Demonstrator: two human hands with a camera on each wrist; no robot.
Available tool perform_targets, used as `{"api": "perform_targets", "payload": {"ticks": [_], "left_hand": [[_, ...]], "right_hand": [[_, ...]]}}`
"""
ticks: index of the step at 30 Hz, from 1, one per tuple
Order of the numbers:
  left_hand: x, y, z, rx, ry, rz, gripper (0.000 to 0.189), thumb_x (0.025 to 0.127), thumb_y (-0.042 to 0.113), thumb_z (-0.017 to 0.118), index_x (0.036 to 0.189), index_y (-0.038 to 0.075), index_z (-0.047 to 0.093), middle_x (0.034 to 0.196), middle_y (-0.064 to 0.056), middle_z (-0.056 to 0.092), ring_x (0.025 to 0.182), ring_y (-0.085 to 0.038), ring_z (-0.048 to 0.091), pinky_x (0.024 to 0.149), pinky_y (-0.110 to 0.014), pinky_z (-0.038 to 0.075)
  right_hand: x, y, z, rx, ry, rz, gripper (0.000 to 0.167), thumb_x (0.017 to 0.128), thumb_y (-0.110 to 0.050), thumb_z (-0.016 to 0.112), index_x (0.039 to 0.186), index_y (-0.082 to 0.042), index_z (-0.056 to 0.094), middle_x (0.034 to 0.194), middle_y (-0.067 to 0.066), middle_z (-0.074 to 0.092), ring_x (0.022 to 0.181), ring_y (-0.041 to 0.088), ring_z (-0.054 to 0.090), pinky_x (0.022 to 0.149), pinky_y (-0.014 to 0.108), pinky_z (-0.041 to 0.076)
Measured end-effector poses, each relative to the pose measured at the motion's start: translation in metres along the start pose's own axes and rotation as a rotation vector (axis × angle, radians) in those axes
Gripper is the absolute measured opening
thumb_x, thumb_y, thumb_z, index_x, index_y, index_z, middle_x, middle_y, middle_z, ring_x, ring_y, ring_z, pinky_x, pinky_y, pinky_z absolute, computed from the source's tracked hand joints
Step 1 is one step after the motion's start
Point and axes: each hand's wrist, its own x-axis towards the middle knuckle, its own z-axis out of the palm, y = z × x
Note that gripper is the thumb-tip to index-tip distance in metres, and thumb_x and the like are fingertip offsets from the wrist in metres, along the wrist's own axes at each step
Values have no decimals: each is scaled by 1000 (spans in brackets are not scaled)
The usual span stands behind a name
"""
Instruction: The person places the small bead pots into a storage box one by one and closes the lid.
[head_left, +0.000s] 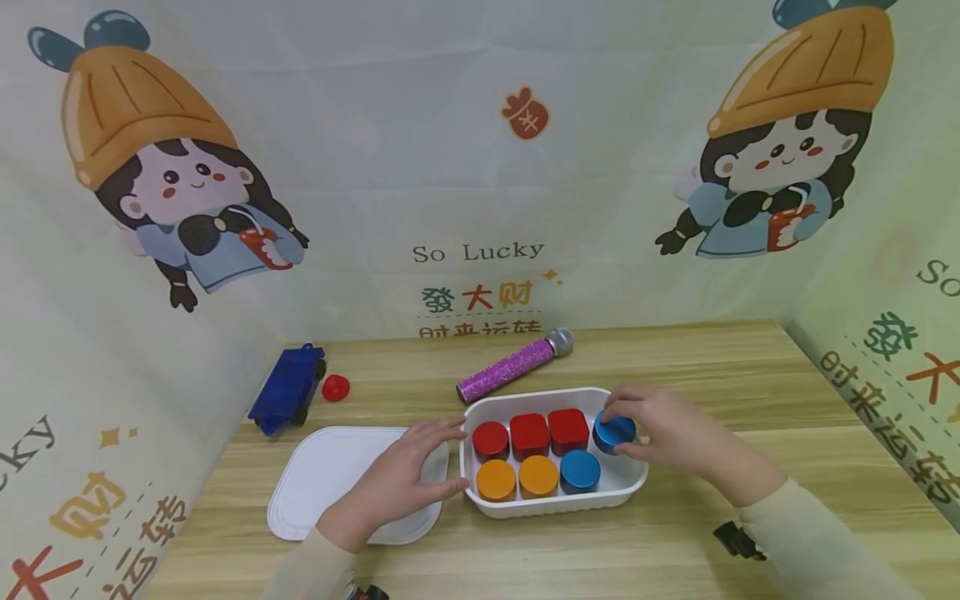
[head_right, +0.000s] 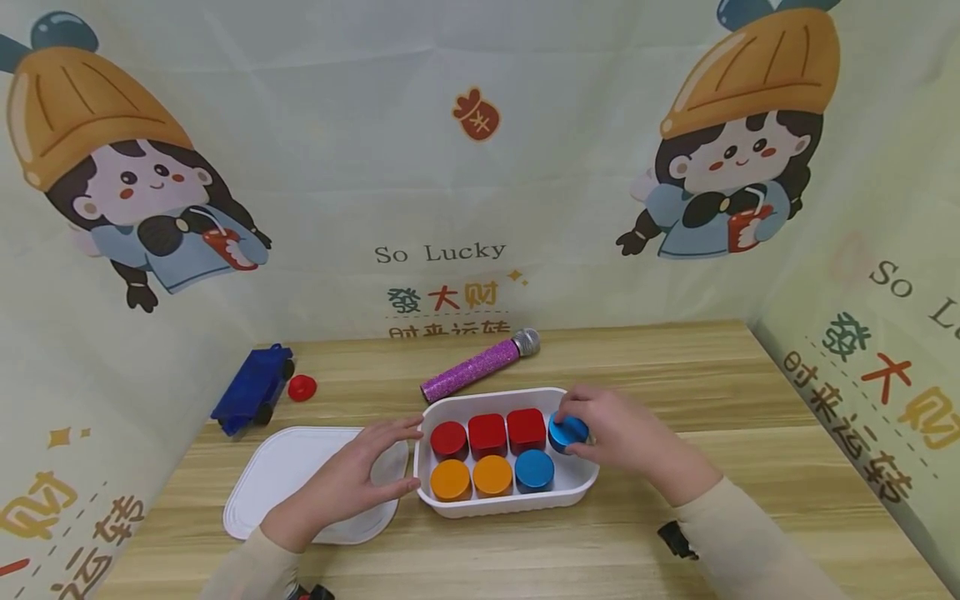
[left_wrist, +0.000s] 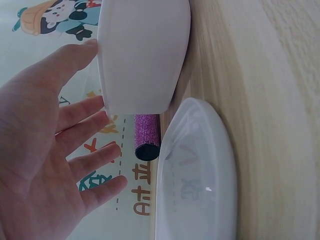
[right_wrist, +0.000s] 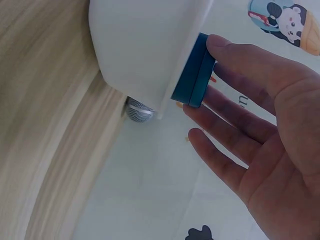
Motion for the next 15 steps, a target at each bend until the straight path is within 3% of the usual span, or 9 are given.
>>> {"api": "perform_targets", "payload": {"ticks": [11, 15], "left_hand": [[1, 1, 1, -5, 3, 0, 66, 89, 50, 78, 144, 20, 60, 160, 0, 49, 149, -32, 42, 119, -63, 38], [1, 1, 1, -1, 8, 8, 65, 89, 50, 78, 144, 20, 61, 160, -1, 49, 148, -32, 43, 119, -62, 39]], "right_hand": [[2, 8, 19, -4, -7, -76, 31, 80, -14, 89, 107, -8, 77, 115, 9, 72, 102, 27, 69, 91, 44, 63], [3, 9, 23, -46, -26, -58, 32, 80, -17, 90, 108, -9, 77, 116, 9, 73, 106, 29, 69, 99, 54, 57]]}}
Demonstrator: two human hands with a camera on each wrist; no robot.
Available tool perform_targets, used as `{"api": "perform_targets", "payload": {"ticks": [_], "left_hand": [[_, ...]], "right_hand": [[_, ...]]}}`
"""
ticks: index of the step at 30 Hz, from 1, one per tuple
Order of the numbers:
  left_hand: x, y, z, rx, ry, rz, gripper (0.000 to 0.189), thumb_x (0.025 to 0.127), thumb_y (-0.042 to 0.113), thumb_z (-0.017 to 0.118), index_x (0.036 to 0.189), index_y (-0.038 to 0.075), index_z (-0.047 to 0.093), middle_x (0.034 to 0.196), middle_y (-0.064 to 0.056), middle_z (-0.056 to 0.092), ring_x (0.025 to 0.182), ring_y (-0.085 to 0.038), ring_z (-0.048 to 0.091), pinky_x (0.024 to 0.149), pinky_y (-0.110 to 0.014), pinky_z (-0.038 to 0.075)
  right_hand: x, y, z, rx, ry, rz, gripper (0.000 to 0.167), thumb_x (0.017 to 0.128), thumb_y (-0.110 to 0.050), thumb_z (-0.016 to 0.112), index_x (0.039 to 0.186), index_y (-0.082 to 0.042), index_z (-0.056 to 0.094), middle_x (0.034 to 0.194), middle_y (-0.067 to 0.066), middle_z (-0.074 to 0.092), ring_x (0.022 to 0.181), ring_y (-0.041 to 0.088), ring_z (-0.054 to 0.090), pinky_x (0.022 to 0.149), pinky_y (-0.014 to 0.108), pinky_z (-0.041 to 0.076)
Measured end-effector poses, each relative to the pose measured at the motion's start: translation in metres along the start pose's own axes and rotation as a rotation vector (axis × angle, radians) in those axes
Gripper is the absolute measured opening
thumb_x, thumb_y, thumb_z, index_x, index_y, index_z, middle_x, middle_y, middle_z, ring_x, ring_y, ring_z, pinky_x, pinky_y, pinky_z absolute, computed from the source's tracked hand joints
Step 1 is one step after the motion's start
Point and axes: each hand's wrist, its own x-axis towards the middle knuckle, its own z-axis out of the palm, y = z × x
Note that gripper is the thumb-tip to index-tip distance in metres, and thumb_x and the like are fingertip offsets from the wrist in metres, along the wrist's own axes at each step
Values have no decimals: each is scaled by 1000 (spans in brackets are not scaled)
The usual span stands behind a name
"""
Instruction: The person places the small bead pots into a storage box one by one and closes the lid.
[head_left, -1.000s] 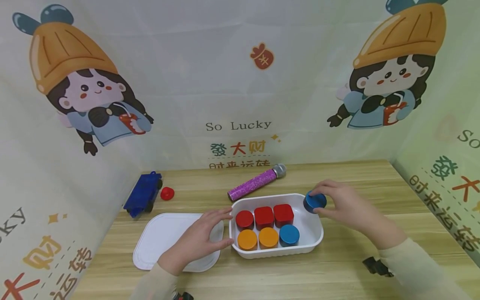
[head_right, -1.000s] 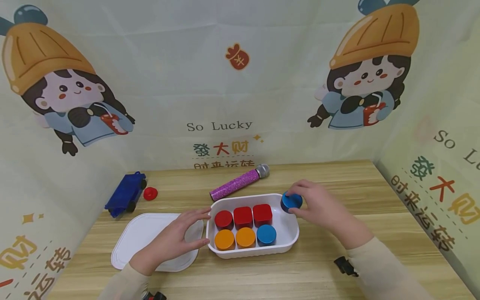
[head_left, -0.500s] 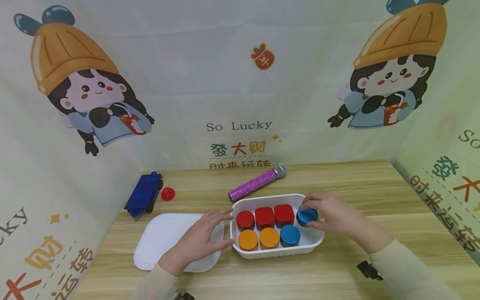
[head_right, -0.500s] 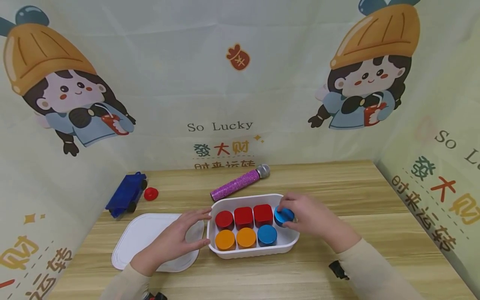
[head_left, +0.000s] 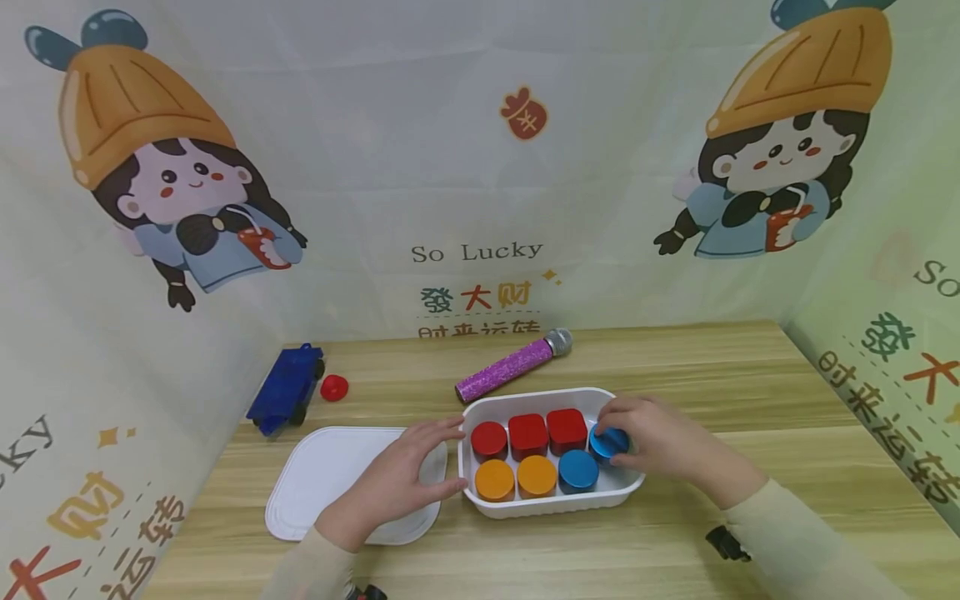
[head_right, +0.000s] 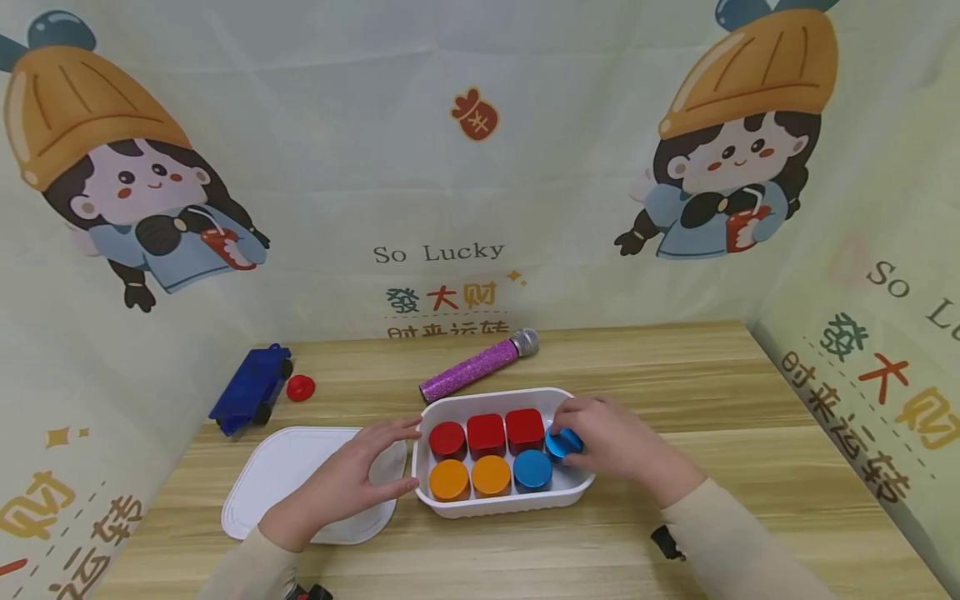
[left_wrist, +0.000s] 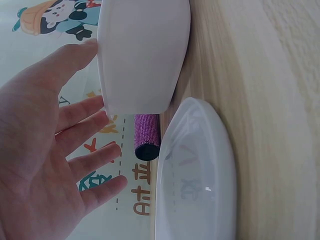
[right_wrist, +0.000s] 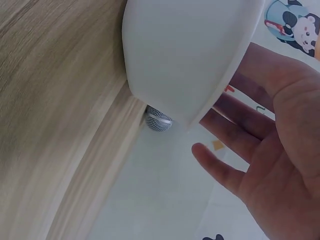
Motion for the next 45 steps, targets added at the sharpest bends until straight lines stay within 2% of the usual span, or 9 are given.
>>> {"api": "perform_targets", "payload": {"ticks": [4, 9, 14, 18, 23, 27, 31, 37, 45], "left_hand": [[1, -1, 0, 7, 6, 18, 65, 89, 51, 77, 144, 19, 61, 160, 0, 49, 147, -32, 44, 118, -62, 40], [1, -1, 1, 8, 12, 24, 65, 89, 51, 77, 143, 19, 61, 160, 1, 49, 147, -31, 45, 118, -61, 40], [1, -1, 2, 6, 16, 20, 65, 89, 51, 78, 144, 22, 60, 160, 3, 49, 147, -30, 45, 118, -61, 40], [0, -1, 2, 4, 10, 10, 65, 88, 51, 78, 145, 23, 60, 160, 3, 48, 148, -30, 44, 119, -60, 40], [-1, 0, 1, -7, 6, -1, 65, 88, 51, 78, 144, 23, 60, 160, 2, 49, 148, -31, 44, 118, -61, 40], [0, 0, 0, -4, 10, 7, 66, 88, 51, 78, 144, 21, 61, 160, 1, 49, 148, -32, 44, 118, -63, 40], [1, 0, 0, 1, -1, -3, 66, 88, 52, 77, 145, 23, 60, 161, 3, 48, 149, -31, 43, 118, -62, 39], [1, -2, -1, -12, -8, -24, 66, 87, 53, 78, 144, 25, 61, 161, 5, 47, 149, -30, 42, 118, -63, 39], [0, -4, -1, -56, -9, -17, 65, 87, 51, 79, 143, 23, 61, 161, 2, 47, 149, -32, 42, 119, -64, 37]], "right_hand": [[1, -1, 2, -17, -32, 37, 32, 80, -19, 90, 109, -11, 77, 117, 8, 73, 110, 31, 68, 104, 67, 48], [3, 0, 3, 8, -57, 60, 31, 80, -19, 89, 107, -12, 77, 114, 6, 73, 109, 30, 68, 108, 76, 38], [3, 0, 4, 14, -70, 68, 31, 80, -20, 89, 108, -13, 76, 113, 5, 74, 110, 28, 68, 111, 78, 33], [1, -1, 4, 21, -67, 77, 33, 80, -21, 89, 109, -12, 77, 120, 8, 72, 115, 30, 67, 114, 77, 29], [-9, 0, 4, 46, 28, 78, 32, 81, -19, 88, 111, -13, 77, 133, 13, 67, 125, 37, 60, 113, 72, 36], [-20, 9, 3, 162, 144, 103, 29, 87, -15, 83, 115, -12, 76, 139, 14, 65, 128, 40, 58, 108, 65, 47], [-32, 26, 5, 292, 212, 135, 31, 90, -13, 81, 120, -12, 75, 141, 12, 65, 130, 39, 60, 105, 62, 52], [-42, 44, 14, 357, 243, 97, 34, 89, -23, 83, 121, -19, 75, 141, 8, 66, 131, 34, 62, 104, 61, 52], [-46, 45, 18, 369, 224, 82, 38, 86, -29, 85, 122, -22, 74, 144, 10, 64, 133, 37, 60, 104, 65, 50]]}}
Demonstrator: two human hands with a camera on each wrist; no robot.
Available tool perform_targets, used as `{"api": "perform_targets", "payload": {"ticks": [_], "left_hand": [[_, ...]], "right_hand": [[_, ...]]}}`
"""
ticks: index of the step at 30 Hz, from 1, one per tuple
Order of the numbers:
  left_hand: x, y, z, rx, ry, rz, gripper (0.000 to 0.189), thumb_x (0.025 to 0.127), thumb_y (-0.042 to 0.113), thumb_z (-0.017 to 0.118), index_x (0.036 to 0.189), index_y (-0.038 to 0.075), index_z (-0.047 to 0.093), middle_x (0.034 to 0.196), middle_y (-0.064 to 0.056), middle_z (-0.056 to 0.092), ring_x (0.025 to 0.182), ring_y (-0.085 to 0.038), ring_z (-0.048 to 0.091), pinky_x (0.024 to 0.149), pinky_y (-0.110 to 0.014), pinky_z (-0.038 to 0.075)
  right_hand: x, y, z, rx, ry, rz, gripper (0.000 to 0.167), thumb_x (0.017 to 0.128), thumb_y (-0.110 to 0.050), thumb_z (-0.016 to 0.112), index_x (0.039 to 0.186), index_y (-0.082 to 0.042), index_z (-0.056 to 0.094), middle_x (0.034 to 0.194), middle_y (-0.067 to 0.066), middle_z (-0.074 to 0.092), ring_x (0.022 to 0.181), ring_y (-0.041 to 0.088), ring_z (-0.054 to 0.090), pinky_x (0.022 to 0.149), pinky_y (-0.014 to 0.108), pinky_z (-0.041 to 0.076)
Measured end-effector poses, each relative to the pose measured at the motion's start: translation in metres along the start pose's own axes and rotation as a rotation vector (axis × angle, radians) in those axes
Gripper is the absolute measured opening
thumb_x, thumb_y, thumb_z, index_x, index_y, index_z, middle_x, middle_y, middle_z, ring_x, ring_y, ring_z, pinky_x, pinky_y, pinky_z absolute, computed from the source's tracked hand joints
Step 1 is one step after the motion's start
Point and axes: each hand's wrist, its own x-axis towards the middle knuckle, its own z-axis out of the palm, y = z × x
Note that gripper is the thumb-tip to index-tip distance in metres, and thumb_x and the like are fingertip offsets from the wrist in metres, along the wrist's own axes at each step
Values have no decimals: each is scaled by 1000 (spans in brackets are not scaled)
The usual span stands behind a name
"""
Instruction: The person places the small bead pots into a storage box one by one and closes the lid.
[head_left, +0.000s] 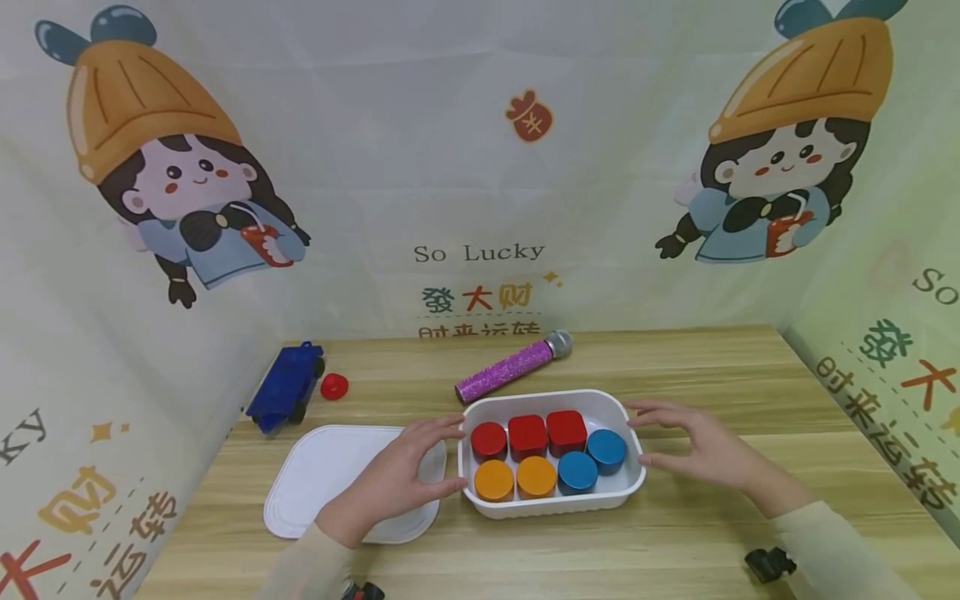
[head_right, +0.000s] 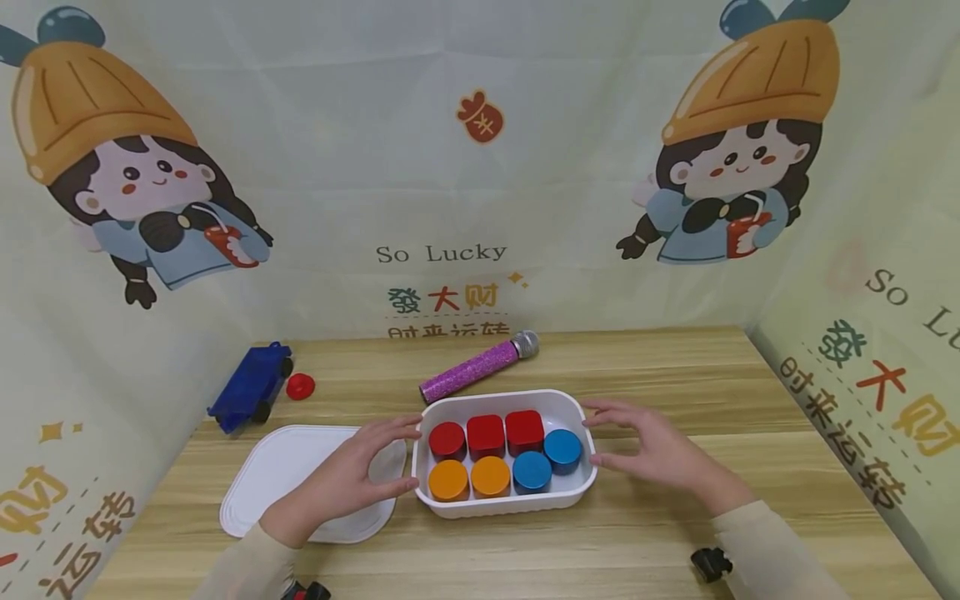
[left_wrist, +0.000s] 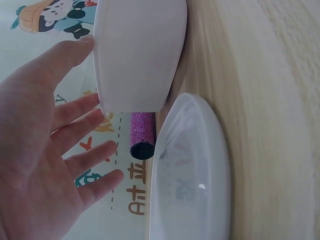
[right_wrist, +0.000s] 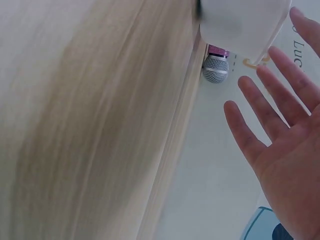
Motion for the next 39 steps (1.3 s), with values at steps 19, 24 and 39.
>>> {"api": "perform_targets", "payload": {"ticks": [19, 24, 39], "left_hand": [[-24, -47, -26, -24, 143, 28, 53, 88, 35, 83, 135, 15, 65, 132, -1, 71, 115, -23, 69, 96, -48, 60], [-43, -76, -46, 37, 193, -3, 42, 89, 24, 83, 126, 9, 69, 120, -3, 75, 101, -23, 72, 80, -35, 62], [-86, -152, -105, 232, 115, -261, 37, 89, 11, 79, 122, -3, 69, 104, -13, 73, 93, -29, 68, 77, -48, 61]], "right_hand": [[-3, 2, 0, -3, -15, -28, 45, 87, -30, 85, 129, -20, 71, 147, 10, 62, 133, 36, 60, 102, 63, 53], [-3, 3, 0, 30, -35, -10, 45, 88, -31, 84, 130, -20, 71, 149, 9, 60, 134, 38, 59, 101, 65, 53], [-2, 3, 0, 58, -66, 25, 48, 89, -31, 82, 133, -16, 69, 151, 13, 58, 132, 40, 59, 93, 55, 61]]}}
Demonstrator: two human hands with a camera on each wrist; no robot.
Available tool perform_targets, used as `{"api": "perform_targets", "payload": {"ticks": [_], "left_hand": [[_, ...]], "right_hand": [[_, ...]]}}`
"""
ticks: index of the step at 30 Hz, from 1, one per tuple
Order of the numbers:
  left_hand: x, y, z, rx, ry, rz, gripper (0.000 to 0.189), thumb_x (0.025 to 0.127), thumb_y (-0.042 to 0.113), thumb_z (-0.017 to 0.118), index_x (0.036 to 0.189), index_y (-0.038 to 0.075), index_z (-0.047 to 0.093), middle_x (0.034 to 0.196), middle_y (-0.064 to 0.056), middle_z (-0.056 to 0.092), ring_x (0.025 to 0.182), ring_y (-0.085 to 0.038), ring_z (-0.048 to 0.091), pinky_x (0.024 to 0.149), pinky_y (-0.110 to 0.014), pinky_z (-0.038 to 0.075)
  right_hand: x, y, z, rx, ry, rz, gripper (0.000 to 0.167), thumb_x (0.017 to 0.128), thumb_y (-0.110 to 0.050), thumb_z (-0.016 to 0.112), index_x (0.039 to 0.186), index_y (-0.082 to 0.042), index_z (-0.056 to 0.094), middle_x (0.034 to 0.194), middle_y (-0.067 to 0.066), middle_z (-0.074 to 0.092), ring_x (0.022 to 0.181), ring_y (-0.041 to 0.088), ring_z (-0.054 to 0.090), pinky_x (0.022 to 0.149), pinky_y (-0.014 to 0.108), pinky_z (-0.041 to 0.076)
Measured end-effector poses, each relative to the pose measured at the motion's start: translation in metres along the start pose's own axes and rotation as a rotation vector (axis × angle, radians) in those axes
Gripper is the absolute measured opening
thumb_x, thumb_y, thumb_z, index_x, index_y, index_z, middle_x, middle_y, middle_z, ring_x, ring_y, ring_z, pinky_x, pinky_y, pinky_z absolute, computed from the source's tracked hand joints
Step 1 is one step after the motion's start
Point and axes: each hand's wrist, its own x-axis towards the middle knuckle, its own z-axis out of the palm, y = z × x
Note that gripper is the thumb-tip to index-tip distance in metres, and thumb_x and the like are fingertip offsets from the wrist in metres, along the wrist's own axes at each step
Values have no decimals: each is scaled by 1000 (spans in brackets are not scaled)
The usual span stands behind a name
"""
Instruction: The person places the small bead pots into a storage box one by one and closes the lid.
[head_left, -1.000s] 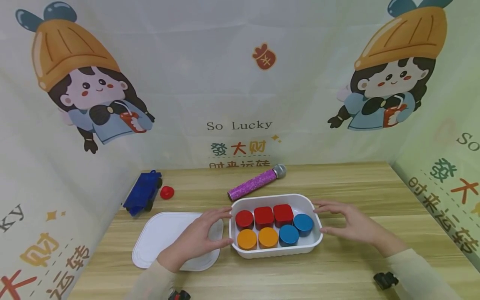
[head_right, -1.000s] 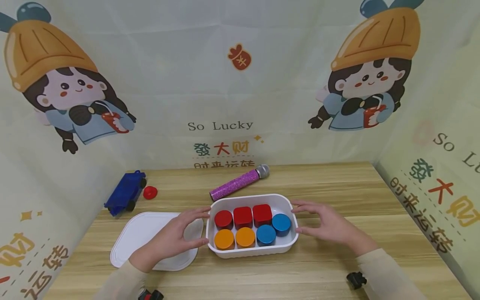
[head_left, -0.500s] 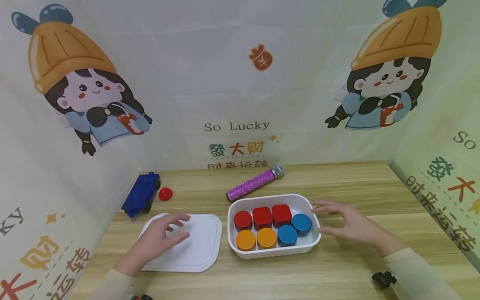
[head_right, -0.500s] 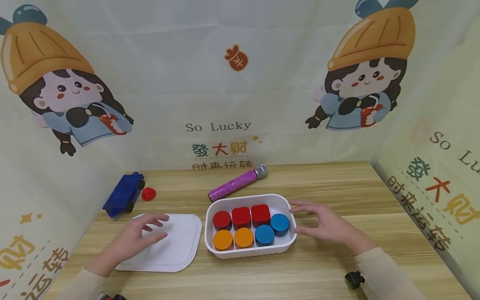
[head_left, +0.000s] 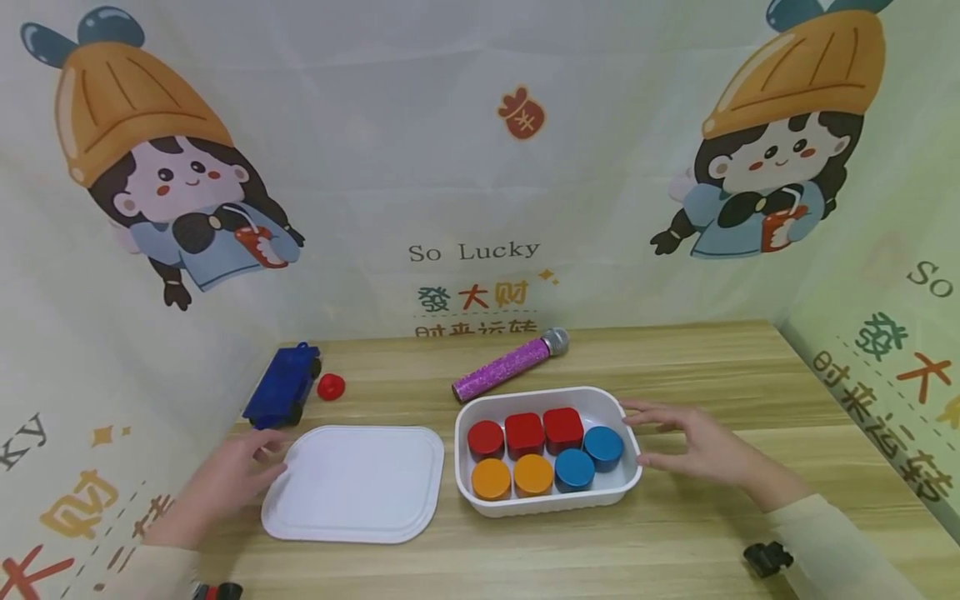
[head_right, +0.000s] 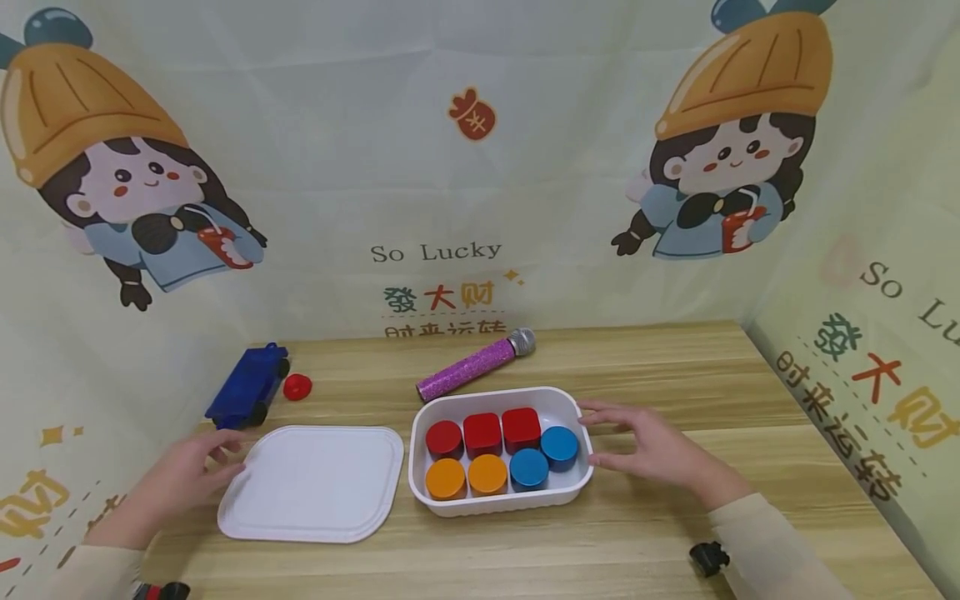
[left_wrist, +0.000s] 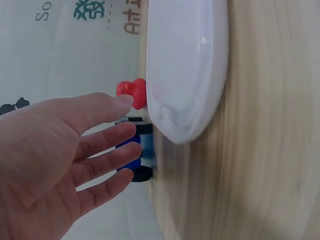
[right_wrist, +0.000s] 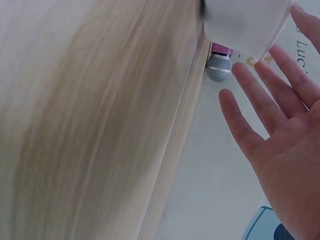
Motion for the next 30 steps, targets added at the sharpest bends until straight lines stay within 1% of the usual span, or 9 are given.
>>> {"api": "perform_targets", "payload": {"ticks": [4, 8, 11, 14, 17, 21, 23, 26, 30], "left_hand": [[-3, -9, 1, -20, -24, -2, 36, 87, 9, 80, 119, -5, 69, 97, -9, 73, 87, -23, 68, 72, -40, 60], [-6, -14, 4, 1, -27, 14, 34, 85, 9, 81, 115, -4, 70, 89, -4, 71, 79, -15, 64, 66, -29, 55], [-8, -17, 7, -2, -40, 15, 33, 86, 9, 80, 115, -3, 70, 83, 1, 67, 73, -9, 59, 62, -24, 51], [-9, -19, 9, -24, -52, 16, 34, 87, 9, 80, 117, -2, 69, 80, 3, 65, 70, -5, 56, 60, -23, 49], [-9, -21, 11, -37, -49, 14, 34, 87, 7, 79, 117, -2, 68, 79, 3, 63, 68, -4, 55, 60, -23, 49], [-9, -21, 12, -29, -42, 10, 34, 86, 6, 78, 118, -2, 68, 78, 4, 63, 67, -4, 54, 58, -22, 47], [-9, -20, 12, -28, -49, 2, 36, 87, 6, 76, 121, -2, 67, 78, 3, 62, 67, -5, 54, 58, -22, 47], [-10, -18, 12, -43, -60, -16, 35, 87, 4, 74, 120, 0, 68, 79, 3, 63, 68, -7, 57, 58, -22, 48], [-12, -19, 13, -92, -63, -23, 31, 85, 2, 73, 116, 5, 69, 80, 2, 65, 70, -8, 58, 58, -22, 51]], "right_hand": [[0, -1, -1, 8, -3, -3, 48, 89, -31, 82, 133, -14, 69, 151, 14, 58, 132, 41, 60, 93, 55, 61], [0, -1, 0, 21, -15, 13, 48, 90, -30, 82, 133, -14, 69, 153, 14, 56, 133, 41, 58, 93, 54, 61], [-1, -1, 0, 24, -18, 28, 48, 90, -32, 81, 133, -15, 69, 154, 13, 55, 134, 41, 57, 94, 54, 60], [-1, -1, 0, 21, -18, 36, 48, 90, -34, 81, 133, -17, 69, 154, 12, 55, 134, 40, 58, 95, 53, 60], [0, -1, 0, 21, -21, 38, 48, 90, -35, 81, 134, -17, 69, 154, 13, 55, 134, 39, 58, 95, 52, 60], [-1, 0, 0, 28, -24, 38, 49, 91, -34, 80, 135, -16, 68, 154, 13, 55, 134, 40, 58, 95, 53, 60], [-1, 0, 1, 32, -24, 35, 50, 91, -33, 80, 135, -15, 68, 154, 13, 55, 134, 40, 58, 95, 53, 60], [-2, -1, 1, 32, -23, 31, 51, 91, -33, 80, 136, -14, 67, 154, 12, 55, 134, 40, 58, 95, 53, 60], [-1, 0, 1, 26, -24, 35, 52, 91, -34, 80, 137, -15, 67, 155, 11, 55, 134, 39, 58, 95, 52, 60]]}}
